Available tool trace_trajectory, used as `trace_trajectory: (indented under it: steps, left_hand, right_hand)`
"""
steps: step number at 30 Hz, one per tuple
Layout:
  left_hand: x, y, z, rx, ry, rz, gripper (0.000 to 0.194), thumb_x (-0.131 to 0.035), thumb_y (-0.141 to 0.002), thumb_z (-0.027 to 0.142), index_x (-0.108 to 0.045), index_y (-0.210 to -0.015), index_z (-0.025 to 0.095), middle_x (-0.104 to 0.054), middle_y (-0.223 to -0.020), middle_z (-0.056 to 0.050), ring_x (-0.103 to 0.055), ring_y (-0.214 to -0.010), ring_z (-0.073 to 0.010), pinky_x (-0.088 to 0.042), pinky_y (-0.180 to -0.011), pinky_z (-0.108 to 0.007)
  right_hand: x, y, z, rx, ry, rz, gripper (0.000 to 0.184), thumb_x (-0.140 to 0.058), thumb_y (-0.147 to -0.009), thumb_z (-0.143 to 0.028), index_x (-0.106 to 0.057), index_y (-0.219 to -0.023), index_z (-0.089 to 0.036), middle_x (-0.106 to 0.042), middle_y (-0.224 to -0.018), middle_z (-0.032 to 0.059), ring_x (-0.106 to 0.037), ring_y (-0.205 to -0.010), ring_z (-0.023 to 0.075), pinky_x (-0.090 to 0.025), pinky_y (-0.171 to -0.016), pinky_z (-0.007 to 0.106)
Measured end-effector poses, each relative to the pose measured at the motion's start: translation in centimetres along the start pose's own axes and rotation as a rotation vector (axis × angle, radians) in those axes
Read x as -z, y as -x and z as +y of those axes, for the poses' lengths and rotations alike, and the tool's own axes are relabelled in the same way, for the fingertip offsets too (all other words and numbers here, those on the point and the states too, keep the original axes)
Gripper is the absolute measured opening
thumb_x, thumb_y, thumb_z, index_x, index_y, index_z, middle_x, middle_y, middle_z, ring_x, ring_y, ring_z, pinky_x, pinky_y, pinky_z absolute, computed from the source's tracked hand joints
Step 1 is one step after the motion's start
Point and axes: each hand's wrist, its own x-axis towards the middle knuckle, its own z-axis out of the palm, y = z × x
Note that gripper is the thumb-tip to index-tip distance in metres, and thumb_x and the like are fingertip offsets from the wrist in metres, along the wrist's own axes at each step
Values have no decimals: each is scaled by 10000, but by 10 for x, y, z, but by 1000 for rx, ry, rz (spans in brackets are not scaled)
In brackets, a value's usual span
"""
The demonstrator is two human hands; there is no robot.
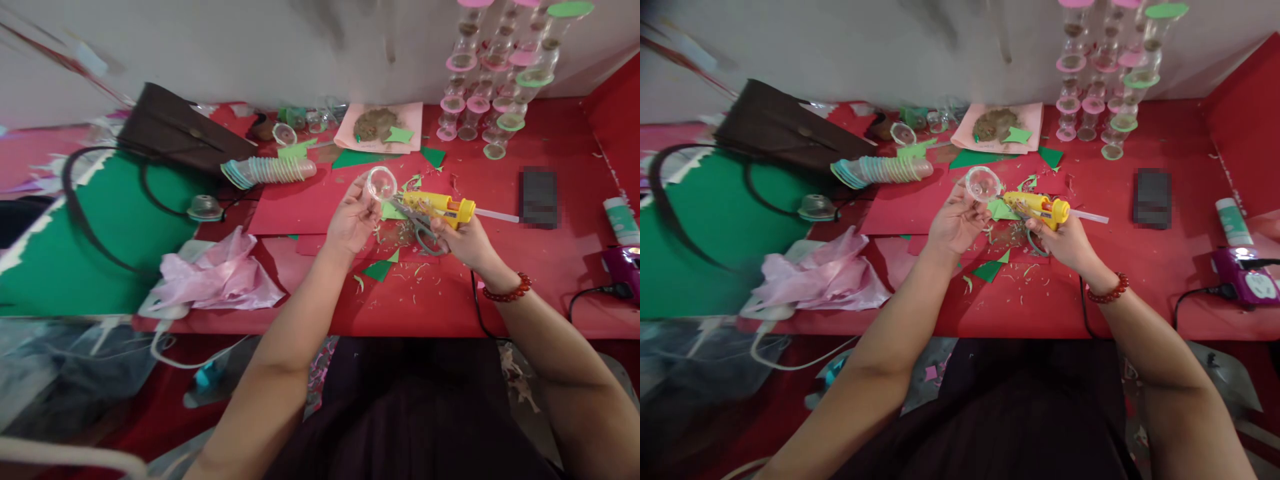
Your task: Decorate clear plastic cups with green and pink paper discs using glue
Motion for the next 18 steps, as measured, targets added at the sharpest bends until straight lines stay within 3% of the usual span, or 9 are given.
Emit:
trace_trajectory:
  steps: [4,9,15,18]
  left_hand:
    - [2,-2,-2,8,20,-19,381,-697,-890,44,-738,-1187,278,-757,-939,24,-522,-535,-36,-458,-539,-195]
    - [6,-5,-5,3,14,-44,365,-731,-889,63,-718,-1203,248,-731,-836,38,-537,-529,-39,-466,-545,-191]
    - [3,-2,-3,25,23,-18,494,-688,-901,37,-688,-1338,269,-716,-787,45,-535,-516,-51,-466,-535,-191]
    - [2,-1,-2,34,22,-17,416,-691,-904,39,-712,-1260,254,-697,-764,47,-533,-519,-53,-468,-542,-189]
  right_hand:
    - [1,-1,-1,22,26,-3,317,-755,-926,-505,-701,-1014,-205,-467,-512,-95,-367,-391,74,-305,-393,244]
    - [1,-1,-2,27,36,2,321,-738,-943,-484,-723,-1084,-196,-446,-520,-101,-355,-392,72,-308,-386,235]
    - [3,-2,0,36,45,37,394,-766,-911,-570,-726,-1041,-200,-443,-533,-96,-379,-426,76,-317,-400,240]
    - [3,-3,1,40,45,64,428,-773,-884,-600,-706,-997,-193,-459,-548,-92,-387,-433,71,-315,-403,241]
